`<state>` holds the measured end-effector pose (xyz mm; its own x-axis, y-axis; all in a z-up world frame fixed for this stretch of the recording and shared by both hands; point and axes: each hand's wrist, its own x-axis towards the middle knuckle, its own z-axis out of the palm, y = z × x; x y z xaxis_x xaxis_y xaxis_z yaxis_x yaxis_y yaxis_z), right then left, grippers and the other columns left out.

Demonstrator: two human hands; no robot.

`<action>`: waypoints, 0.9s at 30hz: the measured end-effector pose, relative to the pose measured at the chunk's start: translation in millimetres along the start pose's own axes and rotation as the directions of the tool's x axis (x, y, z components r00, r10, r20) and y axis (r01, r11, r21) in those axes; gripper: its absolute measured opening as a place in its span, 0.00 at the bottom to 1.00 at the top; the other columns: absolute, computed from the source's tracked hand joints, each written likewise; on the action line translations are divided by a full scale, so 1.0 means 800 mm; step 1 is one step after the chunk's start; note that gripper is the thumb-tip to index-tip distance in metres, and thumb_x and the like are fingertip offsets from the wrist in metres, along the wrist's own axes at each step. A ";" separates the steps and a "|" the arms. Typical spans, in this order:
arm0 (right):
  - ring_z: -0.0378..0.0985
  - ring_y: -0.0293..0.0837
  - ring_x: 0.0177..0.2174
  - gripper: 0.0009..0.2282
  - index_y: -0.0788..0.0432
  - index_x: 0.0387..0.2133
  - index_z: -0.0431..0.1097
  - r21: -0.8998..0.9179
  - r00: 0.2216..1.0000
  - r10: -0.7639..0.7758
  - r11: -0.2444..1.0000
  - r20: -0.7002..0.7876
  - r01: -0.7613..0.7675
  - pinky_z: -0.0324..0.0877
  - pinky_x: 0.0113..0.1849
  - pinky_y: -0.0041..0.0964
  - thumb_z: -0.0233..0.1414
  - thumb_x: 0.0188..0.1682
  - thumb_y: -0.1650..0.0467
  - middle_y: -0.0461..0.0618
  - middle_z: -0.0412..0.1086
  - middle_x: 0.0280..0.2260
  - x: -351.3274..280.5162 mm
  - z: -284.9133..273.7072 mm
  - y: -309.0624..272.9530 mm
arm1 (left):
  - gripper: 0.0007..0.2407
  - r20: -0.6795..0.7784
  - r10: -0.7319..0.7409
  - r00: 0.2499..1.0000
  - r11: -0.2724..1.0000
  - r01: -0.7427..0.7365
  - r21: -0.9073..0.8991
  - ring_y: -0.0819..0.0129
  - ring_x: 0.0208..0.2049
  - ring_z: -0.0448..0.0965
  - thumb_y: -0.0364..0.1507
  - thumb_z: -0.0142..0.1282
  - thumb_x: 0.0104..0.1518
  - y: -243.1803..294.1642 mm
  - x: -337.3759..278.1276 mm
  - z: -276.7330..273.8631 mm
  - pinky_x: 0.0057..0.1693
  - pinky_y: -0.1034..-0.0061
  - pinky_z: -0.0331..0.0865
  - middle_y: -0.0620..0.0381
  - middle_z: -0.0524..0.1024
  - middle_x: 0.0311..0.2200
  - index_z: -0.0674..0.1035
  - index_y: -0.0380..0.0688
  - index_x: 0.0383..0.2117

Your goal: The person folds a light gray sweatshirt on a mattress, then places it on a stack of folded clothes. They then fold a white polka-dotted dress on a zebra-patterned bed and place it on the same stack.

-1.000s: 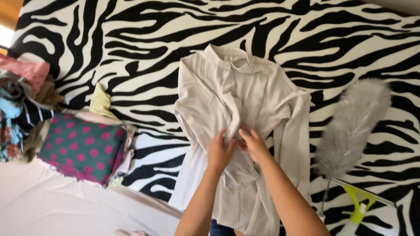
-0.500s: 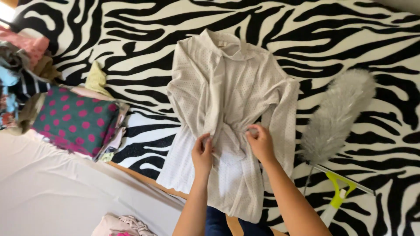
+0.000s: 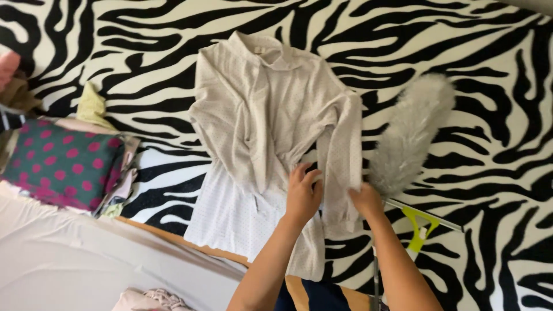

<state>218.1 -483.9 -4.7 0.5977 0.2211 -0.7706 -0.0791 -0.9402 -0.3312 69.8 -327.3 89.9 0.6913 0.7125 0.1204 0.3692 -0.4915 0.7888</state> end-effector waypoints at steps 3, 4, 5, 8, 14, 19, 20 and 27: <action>0.75 0.44 0.40 0.16 0.61 0.47 0.74 0.758 0.966 -0.215 0.652 0.143 0.033 0.68 0.44 0.40 0.56 0.49 0.65 0.49 0.76 0.41 0.029 0.013 0.048 | 0.13 0.155 -0.082 0.985 0.992 0.096 -0.084 0.45 0.60 0.73 0.25 0.59 0.57 0.018 0.012 0.010 0.65 0.59 0.67 0.44 0.75 0.56 0.80 0.47 0.49; 0.75 0.44 0.40 0.16 0.61 0.47 0.74 0.758 0.966 -0.216 0.651 0.143 0.033 0.68 0.44 0.40 0.56 0.49 0.65 0.49 0.76 0.41 0.024 0.005 0.044 | 0.13 0.154 -0.082 0.985 0.992 0.095 -0.084 0.45 0.60 0.73 0.25 0.59 0.57 0.043 0.019 -0.002 0.65 0.59 0.67 0.44 0.75 0.56 0.80 0.47 0.49; 0.75 0.44 0.39 0.14 0.64 0.44 0.73 0.738 0.972 -0.231 0.646 -0.051 0.192 0.69 0.43 0.40 0.55 0.53 0.64 0.51 0.75 0.40 0.019 -0.003 0.039 | 0.15 0.186 -0.046 0.981 0.988 0.073 -0.137 0.43 0.59 0.73 0.27 0.61 0.56 0.068 0.026 -0.014 0.64 0.59 0.67 0.42 0.74 0.56 0.78 0.44 0.51; 0.75 0.41 0.37 0.12 0.62 0.43 0.72 0.750 0.953 -0.242 0.592 -0.183 0.294 0.69 0.40 0.38 0.53 0.54 0.65 0.49 0.74 0.39 -0.042 -0.059 -0.037 | 0.25 0.330 -0.042 0.943 0.975 0.111 -0.192 0.40 0.55 0.73 0.31 0.67 0.50 0.125 0.039 -0.038 0.59 0.58 0.68 0.37 0.71 0.55 0.73 0.40 0.56; 0.76 0.42 0.40 0.10 0.63 0.43 0.71 0.970 0.829 -0.528 0.039 -0.183 0.240 0.71 0.44 0.38 0.51 0.62 0.66 0.49 0.75 0.40 -0.086 -0.084 -0.108 | 0.27 0.342 -0.109 0.933 0.946 0.203 -0.252 0.50 0.44 0.79 0.29 0.60 0.55 0.103 0.065 -0.045 0.50 0.64 0.74 0.38 0.77 0.46 0.70 0.39 0.63; 0.76 0.51 0.46 0.17 0.65 0.46 0.67 0.964 0.750 -0.658 -0.236 -0.069 -0.119 0.69 0.53 0.48 0.44 0.71 0.60 0.57 0.73 0.46 0.042 0.043 -0.094 | 0.17 0.260 -0.346 0.902 0.690 0.432 -0.580 0.69 0.33 0.75 0.26 0.53 0.65 0.029 0.121 -0.080 0.40 0.77 0.70 0.52 0.80 0.35 0.78 0.37 0.60; 0.72 0.52 0.51 0.21 0.63 0.52 0.65 0.978 0.830 -0.551 -0.112 0.087 -0.177 0.67 0.54 0.49 0.43 0.62 0.56 0.55 0.70 0.52 -0.012 0.024 -0.160 | 0.16 0.218 -0.316 0.923 0.538 0.364 -0.760 0.72 0.38 0.76 0.24 0.52 0.66 0.014 0.129 -0.091 0.45 0.79 0.71 0.56 0.80 0.40 0.76 0.36 0.60; 0.53 0.60 0.64 0.34 0.39 0.64 0.51 0.850 0.818 -0.440 -0.193 0.372 -0.490 0.50 0.58 0.61 0.43 0.44 0.45 0.57 0.51 0.66 -0.017 0.027 -0.339 | 0.18 0.160 -0.547 0.822 0.024 0.206 -0.978 0.67 0.48 0.79 0.22 0.50 0.60 -0.031 0.167 -0.210 0.53 0.71 0.74 0.53 0.79 0.48 0.73 0.38 0.58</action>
<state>214.0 -226.7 83.9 0.2271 0.6906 -0.6867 -0.9558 0.2931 -0.0213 48.6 -136.1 187.8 0.4654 0.7742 -0.4290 -0.4559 0.6251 0.6336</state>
